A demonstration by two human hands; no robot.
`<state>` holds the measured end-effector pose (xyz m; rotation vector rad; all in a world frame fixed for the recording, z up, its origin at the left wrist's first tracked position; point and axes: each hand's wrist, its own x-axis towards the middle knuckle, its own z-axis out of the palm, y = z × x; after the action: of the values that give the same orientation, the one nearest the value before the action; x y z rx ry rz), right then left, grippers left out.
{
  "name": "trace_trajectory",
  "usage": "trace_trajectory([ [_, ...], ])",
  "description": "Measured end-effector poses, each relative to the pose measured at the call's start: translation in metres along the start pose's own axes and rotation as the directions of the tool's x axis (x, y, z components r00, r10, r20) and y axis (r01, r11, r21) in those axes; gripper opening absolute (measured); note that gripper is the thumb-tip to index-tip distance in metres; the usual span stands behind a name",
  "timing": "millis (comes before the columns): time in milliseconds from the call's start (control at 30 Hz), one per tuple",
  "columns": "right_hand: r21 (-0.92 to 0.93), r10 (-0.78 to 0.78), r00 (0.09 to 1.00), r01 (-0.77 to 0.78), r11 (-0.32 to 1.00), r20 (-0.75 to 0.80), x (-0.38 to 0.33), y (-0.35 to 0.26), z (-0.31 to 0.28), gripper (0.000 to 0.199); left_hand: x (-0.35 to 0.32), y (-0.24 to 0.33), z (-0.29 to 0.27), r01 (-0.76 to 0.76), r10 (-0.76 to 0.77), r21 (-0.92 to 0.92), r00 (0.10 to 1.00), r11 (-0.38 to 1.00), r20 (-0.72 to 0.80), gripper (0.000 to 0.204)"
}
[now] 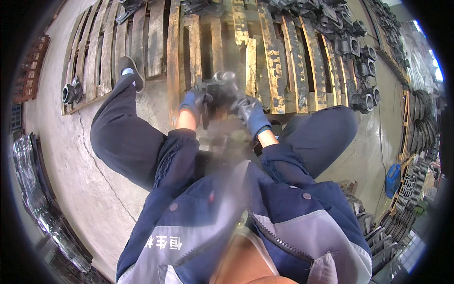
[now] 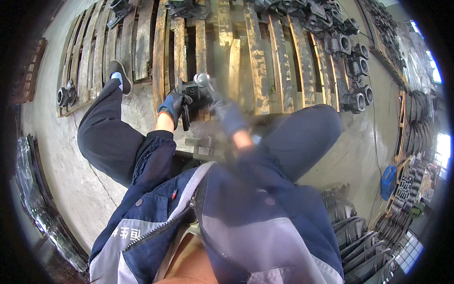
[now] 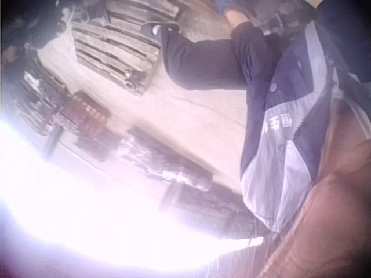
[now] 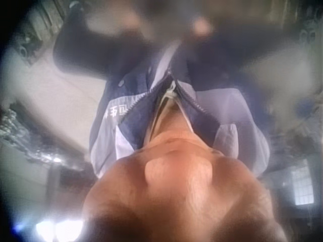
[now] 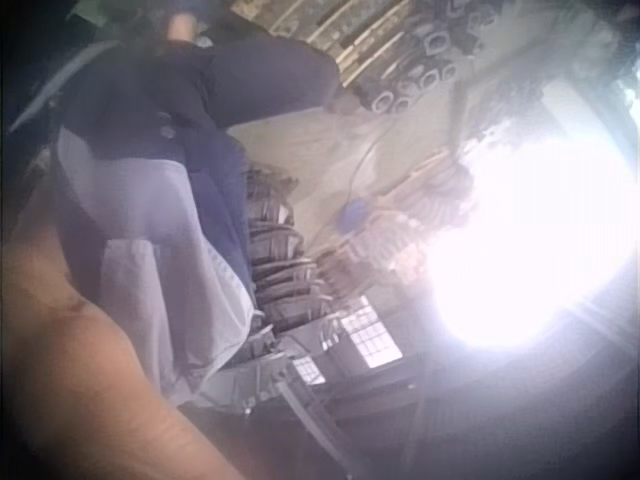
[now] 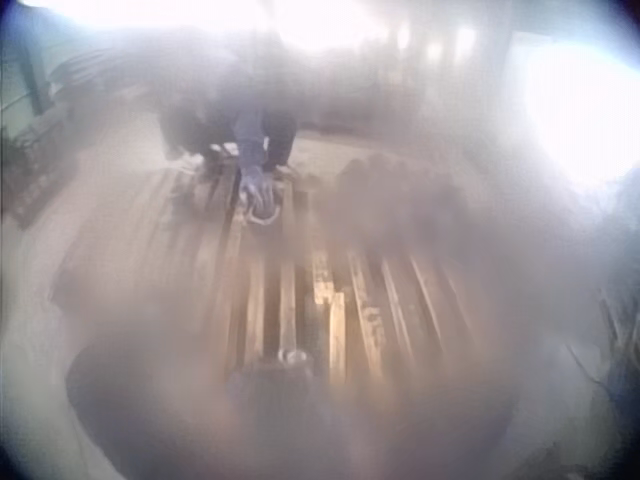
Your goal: The person sits on the floor and uses a hammer to repeatedly strike and clean the edges of dark metal castings. They pick up each part, rotate it to access different sides, and tap it with the hammer before placing it back on a wooden pallet.
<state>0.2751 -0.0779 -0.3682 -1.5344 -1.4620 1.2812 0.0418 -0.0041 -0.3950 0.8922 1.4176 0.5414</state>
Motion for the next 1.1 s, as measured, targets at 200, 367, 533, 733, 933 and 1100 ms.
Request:
trace_trajectory([
  [200, -0.077, 0.458, 0.889, -0.458, 0.886, -0.023, -0.001, -0.033, -0.013, 0.025, -0.019, 0.029, 0.007, 0.11, -0.119, -0.203, 0.992, 0.973, -0.037, 0.023],
  [367, -0.144, 0.402, 0.916, -0.396, 0.907, 0.012, -0.001, -0.048, -0.016, 0.036, -0.028, 0.037, 0.008, 0.098, -0.106, -0.145, 0.993, 0.985, -0.047, 0.028],
  [533, -0.116, 0.519, 0.855, -0.515, 0.849, 0.008, 0.004, -0.027, -0.01, 0.037, -0.024, 0.029, 0.003, 0.081, -0.082, -0.095, 0.997, 0.992, -0.005, 0.028],
  [733, -0.141, 0.543, 0.839, -0.533, 0.834, 0.04, 0.003, -0.041, -0.016, 0.053, -0.007, 0.011, -0.001, -0.108, 0.115, 0.102, 0.992, 0.989, -0.06, 0.026],
  [933, -0.115, 0.519, 0.854, -0.518, 0.848, -0.022, 0.001, -0.07, -0.024, 0.073, -0.021, 0.022, 0.004, 0.064, -0.069, -0.171, 0.997, 0.983, -0.02, 0.023],
  [1100, -0.313, 0.565, 0.825, -0.543, 0.779, -0.026, 0.004, -0.064, -0.016, 0.083, -0.026, 0.033, 0.003, 0.007, -0.009, -0.038, 1.0, 0.999, -0.03, 0.02],
])
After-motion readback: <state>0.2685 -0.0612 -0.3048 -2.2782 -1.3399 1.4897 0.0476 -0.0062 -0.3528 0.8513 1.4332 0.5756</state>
